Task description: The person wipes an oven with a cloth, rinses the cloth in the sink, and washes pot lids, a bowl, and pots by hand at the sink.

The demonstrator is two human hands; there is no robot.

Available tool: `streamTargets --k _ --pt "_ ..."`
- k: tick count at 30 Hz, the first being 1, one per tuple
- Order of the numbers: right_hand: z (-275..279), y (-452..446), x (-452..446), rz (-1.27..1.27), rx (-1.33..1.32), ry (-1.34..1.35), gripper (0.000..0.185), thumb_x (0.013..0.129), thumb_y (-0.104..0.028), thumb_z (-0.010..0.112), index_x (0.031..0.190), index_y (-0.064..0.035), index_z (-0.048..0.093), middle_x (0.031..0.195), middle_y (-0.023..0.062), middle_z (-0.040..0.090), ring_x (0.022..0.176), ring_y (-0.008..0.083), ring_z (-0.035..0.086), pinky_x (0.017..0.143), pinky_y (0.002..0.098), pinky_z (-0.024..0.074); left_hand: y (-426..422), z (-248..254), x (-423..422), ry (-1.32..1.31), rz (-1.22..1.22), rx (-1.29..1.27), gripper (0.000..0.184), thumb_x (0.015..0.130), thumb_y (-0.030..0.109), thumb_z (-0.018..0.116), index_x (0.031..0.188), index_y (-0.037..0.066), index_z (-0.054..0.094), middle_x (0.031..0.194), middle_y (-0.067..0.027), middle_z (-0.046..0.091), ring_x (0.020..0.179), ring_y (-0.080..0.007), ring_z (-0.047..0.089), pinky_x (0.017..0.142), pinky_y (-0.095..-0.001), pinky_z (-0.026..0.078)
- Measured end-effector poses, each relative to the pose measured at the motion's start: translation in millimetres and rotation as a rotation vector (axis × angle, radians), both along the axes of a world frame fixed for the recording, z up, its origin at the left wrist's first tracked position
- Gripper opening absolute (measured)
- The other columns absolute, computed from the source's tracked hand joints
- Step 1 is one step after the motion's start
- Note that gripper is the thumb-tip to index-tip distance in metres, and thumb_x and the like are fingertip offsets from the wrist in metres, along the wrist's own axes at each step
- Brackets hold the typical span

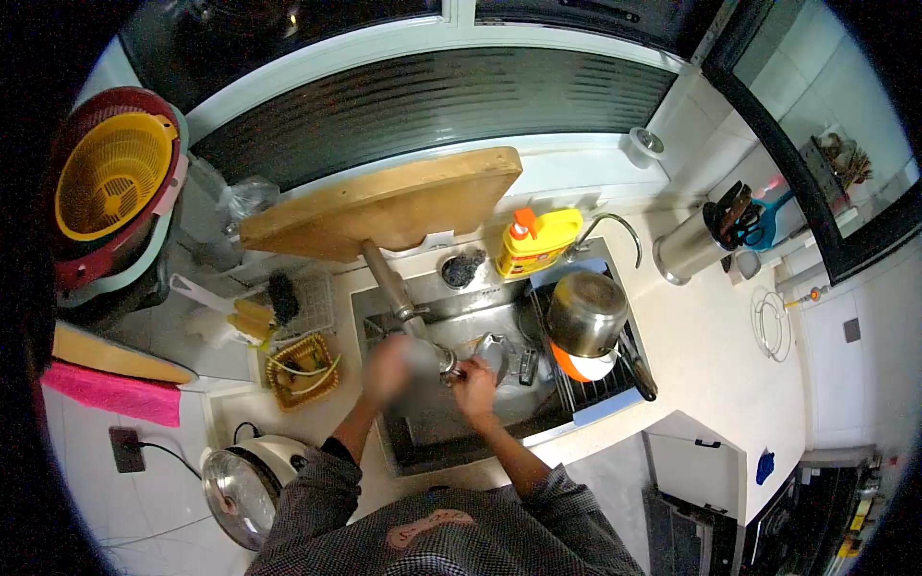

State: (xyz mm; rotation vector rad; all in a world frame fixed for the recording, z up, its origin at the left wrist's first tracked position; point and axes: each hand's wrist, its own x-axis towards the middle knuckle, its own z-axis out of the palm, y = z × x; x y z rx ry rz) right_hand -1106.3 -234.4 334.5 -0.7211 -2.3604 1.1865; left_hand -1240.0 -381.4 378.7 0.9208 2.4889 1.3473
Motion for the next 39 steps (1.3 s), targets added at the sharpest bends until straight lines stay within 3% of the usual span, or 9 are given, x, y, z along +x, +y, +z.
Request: streamTargets --k 6,9,12,15,17,23,29,32,39 --pt "23.3 26.8 36.5 -0.186 -0.473 0.14 0.017 0.075 -0.003 0.073 0.09 0.0022 0.067 0.09 0.0021 0.056 0.083 0.012 0.055 0.073 0.0257 0.044 55.8 -13.0 -53.9 -0.011 -0.135 0.134 0.023 0.077 0.001 0.061 0.1 0.003 0.062 0.098 -0.0228 0.06 0.105 -0.0399 0.054 0.089 -0.0447 0.043" --pt "24.2 41.8 50.4 -0.244 -0.468 0.275 0.018 0.076 -0.003 0.072 0.092 0.0032 0.066 0.093 0.0025 0.057 0.086 0.0112 0.055 0.076 0.0241 0.0438 60.6 -38.9 -76.2 0.178 -0.219 0.116 0.018 0.075 -0.003 0.059 0.092 0.001 0.061 0.096 -0.0228 0.059 0.101 -0.0403 0.055 0.087 -0.045 0.044" --pt "45.8 47.8 62.2 -0.358 -0.905 0.253 0.021 0.08 -0.007 0.07 0.1 -0.0019 0.066 0.093 0.0 0.062 0.079 0.0095 0.057 0.072 0.0234 0.0462 54.8 -4.0 -66.7 0.108 -0.241 0.193 0.026 0.075 -0.002 0.06 0.1 0.002 0.062 0.098 -0.0235 0.06 0.098 -0.0416 0.057 0.083 -0.043 0.046" --pt "57.7 52.2 73.0 -0.354 -0.993 0.275 0.021 0.082 -0.009 0.07 0.102 -0.0029 0.067 0.09 -0.0012 0.063 0.076 0.0085 0.056 0.068 0.0224 0.0453 46.7 28.1 -33.3 -0.324 -0.106 -0.056 0.031 0.08 0.0 0.059 0.111 0.002 0.06 0.102 -0.0194 0.065 0.093 -0.0341 0.063 0.08 -0.0381 0.049" --pt "70.9 49.5 77.4 -0.357 -1.028 0.306 0.021 0.083 -0.009 0.069 0.103 -0.0036 0.067 0.084 -0.0027 0.063 0.073 0.0072 0.055 0.067 0.0215 0.0444 34.8 29.0 -9.6 -0.876 -0.003 0.24 0.034 0.087 0.005 0.057 0.121 0.002 0.056 0.105 -0.013 0.067 0.091 -0.023 0.065 0.081 -0.0328 0.05" --pt "104.0 51.8 81.1 -0.425 -1.035 0.42 0.023 0.084 -0.007 0.067 0.106 0.0 0.065 0.092 0.0017 0.066 0.079 0.0102 0.06 0.074 0.0231 0.0459 14.2 -38.6 41.2 -1.205 0.077 0.443 0.034 0.093 0.008 0.056 0.127 0.006 0.054 0.105 -0.0044 0.062 0.094 -0.012 0.057 0.081 -0.0257 0.047" --pt "113.3 54.0 88.8 -0.363 -1.026 0.504 0.024 0.085 -0.004 0.064 0.109 0.0028 0.063 0.101 0.0058 0.066 0.089 0.0135 0.061 0.083 0.0271 0.0471 18.0 -75.3 66.3 -0.596 -0.002 0.342 0.045 0.09 0.011 0.062 0.131 0.005 0.044 0.096 -0.004 0.062 0.075 -0.0132 0.059 0.075 -0.0263 0.051" --pt "116.3 53.6 90.9 -0.38 -1.039 0.508 0.024 0.086 -0.004 0.063 0.109 0.0026 0.063 0.103 0.0063 0.066 0.09 0.0143 0.062 0.083 0.0274 0.0473 16.3 -72.7 65.8 -1.071 -0.011 0.432 0.038 0.093 0.01 0.058 0.129 0.008 0.047 0.1 -0.0057 0.062 0.08 -0.0126 0.059 0.069 -0.027 0.049" --pt "127.6 50.0 94.4 -0.397 -1.067 0.527 0.026 0.085 -0.003 0.063 0.11 0.003 0.062 0.105 0.0073 0.066 0.094 0.015 0.061 0.086 0.0282 0.0468 18.1 -66.4 67.9 -1.002 -0.015 0.462 0.032 0.094 0.013 0.055 0.124 0.005 0.048 0.094 -0.006 0.063 0.072 -0.0095 0.058 0.061 -0.0237 0.047"
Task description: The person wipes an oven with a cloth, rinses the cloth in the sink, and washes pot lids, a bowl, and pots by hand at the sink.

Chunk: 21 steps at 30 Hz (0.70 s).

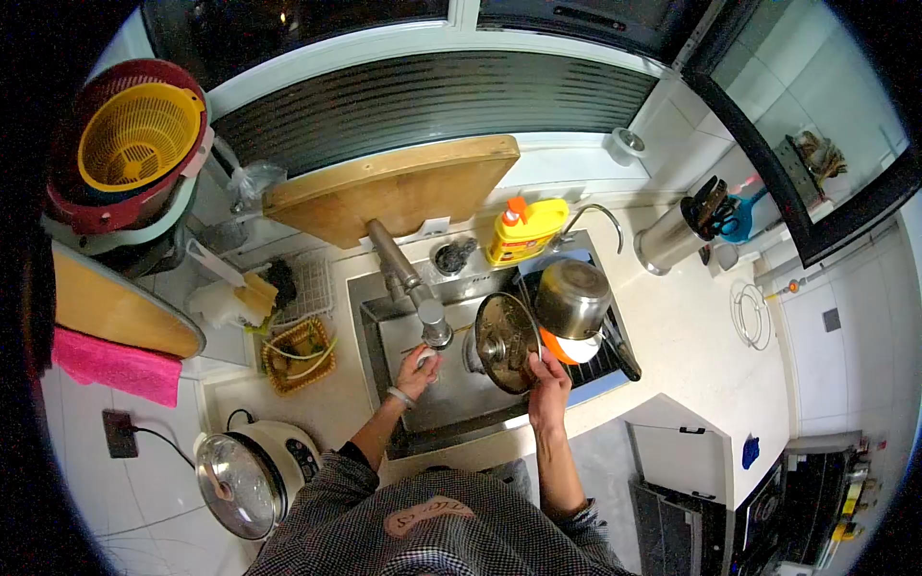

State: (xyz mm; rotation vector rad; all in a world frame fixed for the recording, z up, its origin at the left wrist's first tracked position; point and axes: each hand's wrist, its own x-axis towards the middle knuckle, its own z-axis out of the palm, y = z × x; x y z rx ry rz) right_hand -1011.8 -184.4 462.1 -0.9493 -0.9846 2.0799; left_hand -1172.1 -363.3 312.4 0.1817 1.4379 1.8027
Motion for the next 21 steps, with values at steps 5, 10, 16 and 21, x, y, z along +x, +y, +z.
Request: streamTargets --k 5,10,16,21 --pt "9.1 -2.7 0.2 -0.014 0.013 0.02 0.026 0.086 -0.002 0.062 0.112 0.003 0.061 0.105 0.0075 0.066 0.095 0.0151 0.06 0.087 0.0282 0.0464 1.2 14.9 4.4 0.261 0.039 -0.049 0.028 0.097 0.021 0.05 0.118 0.002 0.049 0.073 0.0001 0.052 0.058 -0.0066 0.046 0.051 -0.0243 0.04" --pt "12.0 -4.7 0.6 0.012 -0.003 0.027 0.025 0.087 -0.003 0.061 0.111 0.0024 0.061 0.105 0.0075 0.066 0.094 0.0155 0.061 0.086 0.0281 0.047 5.8 36.9 8.9 0.574 0.154 -0.076 0.027 0.097 0.022 0.048 0.111 0.0 0.053 0.069 0.0008 0.05 0.055 -0.0081 0.044 0.049 -0.0262 0.039" --pt "15.3 -6.6 -0.7 0.019 0.013 0.034 0.025 0.087 -0.004 0.061 0.112 0.0023 0.061 0.105 0.007 0.066 0.093 0.0153 0.061 0.085 0.028 0.0471 4.7 71.4 18.8 0.597 0.222 -0.117 0.029 0.099 0.025 0.045 0.089 0.0 0.055 0.06 0.0008 0.045 0.053 -0.0086 0.044 0.049 -0.026 0.038" --pt "24.0 -10.1 -2.1 -0.013 0.029 -0.002 0.025 0.087 -0.005 0.062 0.112 0.0021 0.061 0.104 0.0064 0.065 0.093 0.0143 0.06 0.084 0.0278 0.0469 4.9 37.3 27.9 0.411 0.31 -0.11 0.036 0.099 0.029 0.043 0.074 0.004 0.049 0.055 0.001 0.043 0.05 -0.0079 0.042 0.046 -0.0262 0.036"
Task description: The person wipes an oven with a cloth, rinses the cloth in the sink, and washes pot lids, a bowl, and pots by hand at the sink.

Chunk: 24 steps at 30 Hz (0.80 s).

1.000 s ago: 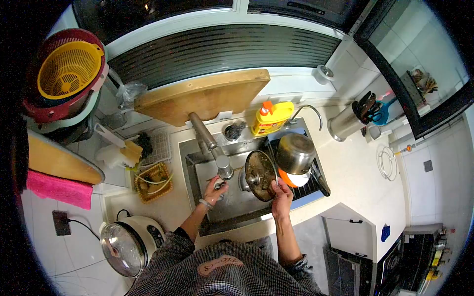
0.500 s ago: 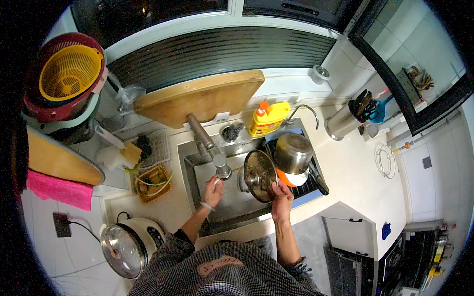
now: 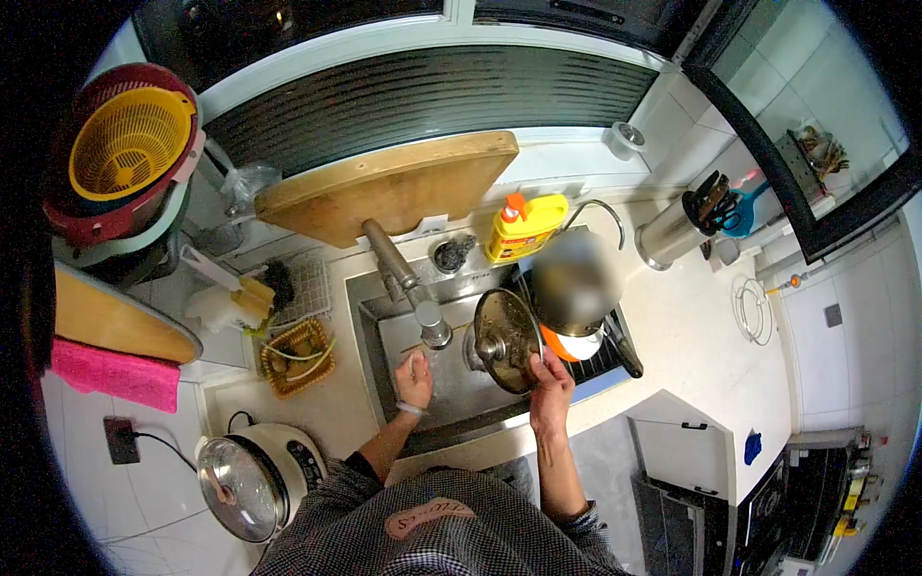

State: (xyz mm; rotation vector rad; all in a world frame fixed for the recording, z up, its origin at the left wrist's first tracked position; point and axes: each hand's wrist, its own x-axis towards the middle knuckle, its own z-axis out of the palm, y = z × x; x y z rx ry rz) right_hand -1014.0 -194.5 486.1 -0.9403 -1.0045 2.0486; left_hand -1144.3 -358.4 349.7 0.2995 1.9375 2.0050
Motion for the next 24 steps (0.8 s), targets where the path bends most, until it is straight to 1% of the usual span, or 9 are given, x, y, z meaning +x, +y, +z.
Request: streamTargets --k 3,5,6,11,16,19,21,22,24 --pt "-17.1 0.2 -0.3 -0.002 -0.002 0.012 0.025 0.087 -0.005 0.063 0.11 0.0022 0.062 0.102 0.0053 0.065 0.092 0.0133 0.06 0.083 0.0273 0.0467 -4.8 -66.5 9.9 0.289 0.12 -0.042 0.034 0.098 0.029 0.044 0.073 0.006 0.05 0.055 0.0015 0.042 0.048 -0.0087 0.042 0.044 -0.0268 0.035" --pt "-44.5 2.2 2.9 -0.004 -0.004 0.022 0.024 0.087 -0.005 0.063 0.109 0.0024 0.062 0.1 0.0046 0.065 0.091 0.0128 0.059 0.081 0.0269 0.0465 -13.9 -95.9 13.0 -0.624 -0.065 -0.157 0.029 0.095 0.024 0.049 0.075 0.004 0.052 0.058 0.0 0.046 0.047 -0.01 0.043 0.043 -0.028 0.036" --pt "-60.9 4.4 3.4 -0.001 -0.03 -0.027 0.024 0.086 -0.005 0.064 0.108 0.0025 0.062 0.097 0.0036 0.065 0.088 0.0127 0.059 0.079 0.027 0.0469 -15.7 -86.1 6.6 -0.612 -0.051 -0.15 0.029 0.095 0.024 0.049 0.075 0.004 0.052 0.058 0.0 0.046 0.047 -0.01 0.043 0.043 -0.028 0.036" --pt "-110.9 3.7 13.0 -0.078 -0.034 -0.199 0.027 0.081 -0.004 0.069 0.106 0.0031 0.061 0.086 0.0027 0.064 0.073 0.0125 0.059 0.068 0.0284 0.0486 -41.5 -71.5 -69.5 0.51 0.087 -0.422 0.031 0.086 0.007 0.057 0.116 0.002 0.055 0.105 -0.0218 0.06 0.105 -0.0389 0.056 0.091 -0.0435 0.044" --pt "-134.0 4.5 30.5 -0.069 0.0 -0.209 0.028 0.084 -0.005 0.065 0.11 0.003 0.061 0.095 0.0057 0.066 0.084 0.0163 0.063 0.079 0.0287 0.0504 -65.5 62.7 -193.8 0.88 0.312 -0.865 0.032 0.082 0.011 0.057 0.114 0.007 0.056 0.11 -0.0182 0.058 0.098 -0.0384 0.057 0.086 -0.0455 0.046" --pt "-114.8 -4.4 27.5 0.026 -0.115 -0.057 0.027 0.086 -0.006 0.063 0.112 0.0031 0.061 0.101 0.0072 0.066 0.09 0.0176 0.063 0.083 0.0297 0.0497 -69.1 75.8 -194.1 1.265 0.432 -1.046 0.027 0.084 0.015 0.057 0.109 0.007 0.058 0.105 -0.0171 0.06 0.095 -0.0379 0.057 0.085 -0.0473 0.045" --pt "-143.5 -2.7 31.0 0.042 -0.109 -0.116 0.025 0.087 -0.007 0.062 0.111 0.001 0.062 0.102 0.0068 0.066 0.092 0.0179 0.063 0.08 0.0347 0.0518 -78.1 -32.8 -196.7 0.927 0.103 -0.759 0.022 0.083 0.015 0.058 0.104 0.008 0.062 0.095 -0.0154 0.063 0.085 -0.0331 0.06 0.077 -0.0425 0.048" --pt "-139.9 -6.9 28.2 0.047 -0.132 -0.139 0.025 0.087 -0.007 0.062 0.11 -0.0001 0.063 0.102 0.0061 0.065 0.093 0.0184 0.062 0.081 0.0366 0.052 -55.8 55.7 -133.9 0.508 -0.106 -0.805 0.019 0.082 0.013 0.061 0.1 0.008 0.063 0.083 -0.0129 0.064 0.076 -0.026 0.063 0.069 -0.0363 0.049" --pt "-120.3 -19.5 16.2 0.054 -0.186 -0.129 0.027 0.086 -0.006 0.063 0.111 0.0024 0.062 0.099 0.0063 0.065 0.089 0.0171 0.062 0.08 0.0329 0.0505 -44.0 0.2 -68.4 0.229 -0.369 -0.545 0.024 0.09 0.024 0.059 0.103 0.005 0.061 0.082 -0.0087 0.066 0.076 -0.0183 0.064 0.068 -0.0326 0.049"
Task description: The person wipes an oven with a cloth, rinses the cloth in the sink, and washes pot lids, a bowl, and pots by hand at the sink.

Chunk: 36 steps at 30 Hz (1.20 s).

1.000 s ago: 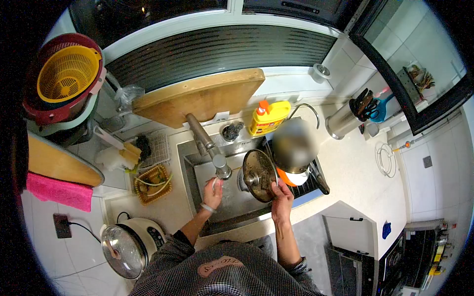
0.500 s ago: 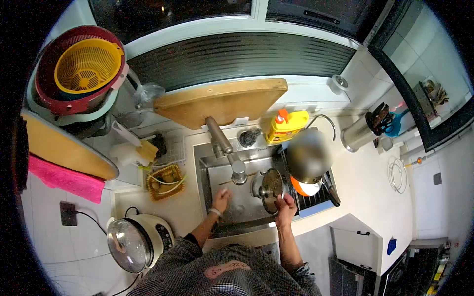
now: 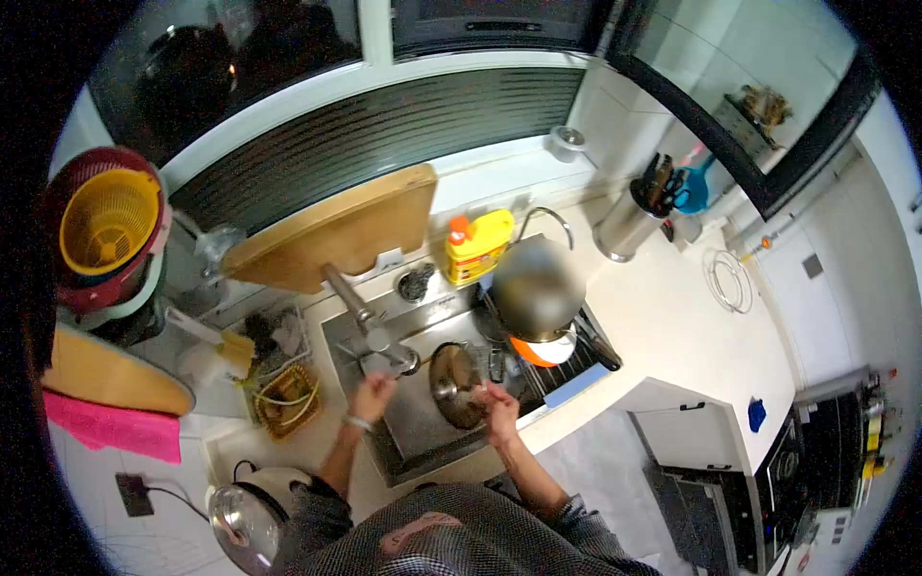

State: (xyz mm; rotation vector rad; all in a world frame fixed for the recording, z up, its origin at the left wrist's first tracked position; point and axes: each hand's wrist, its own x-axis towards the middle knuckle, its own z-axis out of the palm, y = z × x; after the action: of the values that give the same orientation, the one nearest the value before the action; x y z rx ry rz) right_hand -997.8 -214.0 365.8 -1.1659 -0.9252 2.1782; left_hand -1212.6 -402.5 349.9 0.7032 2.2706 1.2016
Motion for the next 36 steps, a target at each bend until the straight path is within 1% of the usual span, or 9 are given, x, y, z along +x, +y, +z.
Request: streamTargets --k 4,11,13,15,19,21,23,29,36 --pt "43.2 -20.2 -16.6 0.067 -0.03 -0.035 0.026 0.085 -0.005 0.064 0.109 0.0045 0.062 0.1 0.0071 0.064 0.089 0.0158 0.06 0.08 0.0298 0.0492 34.9 -23.0 97.3 -0.23 -0.069 0.142 0.039 0.095 0.034 0.054 0.118 0.003 0.048 0.094 -0.0056 0.059 0.074 -0.0155 0.059 0.07 -0.0322 0.049" --pt "36.2 -13.2 -12.6 0.216 0.033 0.064 0.027 0.084 -0.007 0.067 0.11 0.0006 0.063 0.095 0.0054 0.064 0.085 0.0141 0.06 0.081 0.0267 0.0488 47.8 1.8 106.3 -0.349 0.24 0.348 0.02 0.095 0.02 0.054 0.103 0.005 0.044 0.08 -0.0028 0.054 0.066 -0.0101 0.053 0.061 -0.0251 0.047" --pt "52.6 -7.0 -15.4 0.32 0.69 -0.086 0.031 0.082 -0.011 0.07 0.111 -0.003 0.062 0.078 0.0014 0.058 0.078 0.0131 0.058 0.077 0.025 0.0478 48.8 -4.0 106.8 -0.354 0.262 0.444 0.012 0.094 0.014 0.051 0.099 0.005 0.045 0.078 -0.002 0.053 0.067 -0.0089 0.053 0.059 -0.0243 0.046" --pt "68.8 0.4 -18.6 0.239 0.693 -0.065 0.034 0.081 -0.009 0.07 0.113 -0.0052 0.059 0.075 0.0012 0.051 0.078 0.0131 0.055 0.073 0.0245 0.046 48.7 -10.3 108.1 -0.353 0.227 0.491 0.008 0.094 0.009 0.049 0.099 0.005 0.046 0.079 -0.0025 0.054 0.068 -0.0084 0.052 0.059 -0.0242 0.046" --pt "32.8 41.5 -13.8 0.478 0.867 -0.293 0.057 0.074 -0.003 0.065 0.128 -0.0123 0.049 0.111 0.0105 0.051 0.1 0.0214 0.055 0.083 0.034 0.0452 45.3 -19.4 118.9 -0.42 0.357 0.422 0.01 0.092 0.014 0.051 0.093 0.005 0.046 0.075 -0.0024 0.053 0.062 -0.0093 0.049 0.055 -0.0253 0.044" --pt "-13.8 51.0 -11.0 0.713 1.391 -0.8 0.076 0.072 -0.013 0.068 0.14 -0.0179 0.035 0.128 0.0135 0.048 0.119 0.0277 0.048 0.094 0.0485 0.0379 40.7 -33.4 124.9 -0.484 0.393 0.447 0.015 0.091 0.018 0.054 0.09 0.005 0.047 0.071 -0.0022 0.051 0.058 -0.0094 0.047 0.052 -0.026 0.042" --pt "-10.1 77.6 -6.0 0.985 1.113 -0.771 0.084 0.07 -0.019 0.069 0.143 -0.022 0.029 0.135 0.0106 0.046 0.129 0.0317 0.037 0.1 0.0568 0.0281 44.9 -17.7 134.2 -0.53 0.484 0.358 0.019 0.09 0.019 0.055 0.094 0.003 0.045 0.067 -0.0027 0.049 0.055 -0.0095 0.045 0.05 -0.0268 0.04" --pt "4.9 139.2 30.3 0.547 1.581 -0.664 0.075 0.067 -0.008 0.067 0.135 -0.0154 0.039 0.126 0.0149 0.045 0.121 0.0361 0.038 0.099 0.0521 0.0276 51.7 -51.9 153.0 -0.404 0.563 0.324 0.027 0.091 0.02 0.054 0.106 0.002 0.04 0.064 -0.003 0.047 0.051 -0.0092 0.042 0.046 -0.0277 0.037" --pt "-13.3 232.9 80.1 0.386 1.405 -1.163 0.052 0.074 -0.024 0.067 0.118 -0.0038 0.048 0.114 0.017 0.05 0.112 0.0341 0.046 0.095 0.0494 0.0341 73.2 -47.9 178.2 -0.354 0.783 0.439 0.029 0.092 0.025 0.057 0.102 0.005 0.041 0.068 -0.005 0.051 0.049 -0.0102 0.045 0.043 -0.0255 0.037"
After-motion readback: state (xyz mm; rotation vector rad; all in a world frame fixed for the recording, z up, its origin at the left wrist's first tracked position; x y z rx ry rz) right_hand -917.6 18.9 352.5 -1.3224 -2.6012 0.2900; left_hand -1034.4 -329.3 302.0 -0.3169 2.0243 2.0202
